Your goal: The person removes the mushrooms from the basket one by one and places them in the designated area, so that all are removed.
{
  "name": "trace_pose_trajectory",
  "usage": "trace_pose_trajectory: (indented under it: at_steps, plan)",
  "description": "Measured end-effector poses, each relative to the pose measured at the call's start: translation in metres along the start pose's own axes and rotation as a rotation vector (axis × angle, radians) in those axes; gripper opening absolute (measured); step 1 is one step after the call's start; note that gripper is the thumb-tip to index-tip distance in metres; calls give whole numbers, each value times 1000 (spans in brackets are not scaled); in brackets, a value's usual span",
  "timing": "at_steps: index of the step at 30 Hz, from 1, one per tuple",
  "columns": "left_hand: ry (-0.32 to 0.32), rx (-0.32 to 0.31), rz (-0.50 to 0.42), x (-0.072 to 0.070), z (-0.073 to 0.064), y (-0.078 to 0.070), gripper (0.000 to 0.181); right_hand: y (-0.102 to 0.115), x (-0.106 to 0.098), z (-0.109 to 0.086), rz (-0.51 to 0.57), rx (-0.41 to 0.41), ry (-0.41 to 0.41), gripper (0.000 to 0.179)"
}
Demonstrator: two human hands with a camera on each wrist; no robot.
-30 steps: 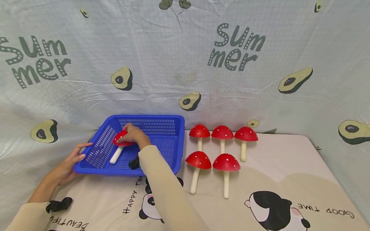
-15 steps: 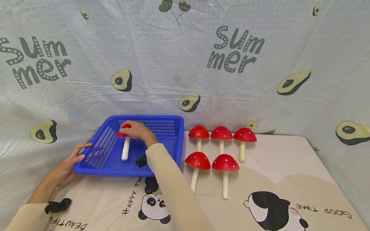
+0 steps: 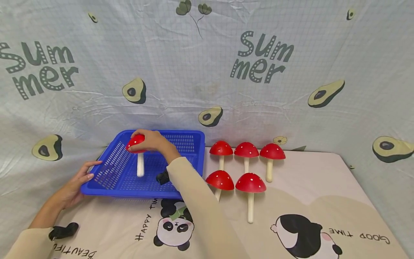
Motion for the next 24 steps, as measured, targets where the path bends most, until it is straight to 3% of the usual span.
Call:
trace_pose_trajectory:
  at_steps: [11,16,24]
  plan:
    - [21,27,-5,0,-1,1,42,14,-14,-8,-96,-120,-7,35]
    - [32,30,-19,0,-1,2,43,20,-21,-15,-130,-115,-2,44]
    - [44,46,-24,2,-1,1,44,18,-31,-33,-89,-117,-25,57]
Point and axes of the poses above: each hand's wrist, its own z-axis towards the middle knuckle, its own x-axis out of the palm, y = z × x, the point moved 2 cm from there along z, towards the middle knuckle, and after that the axes turned 6 degrees about -x, right-handed, at the moved point
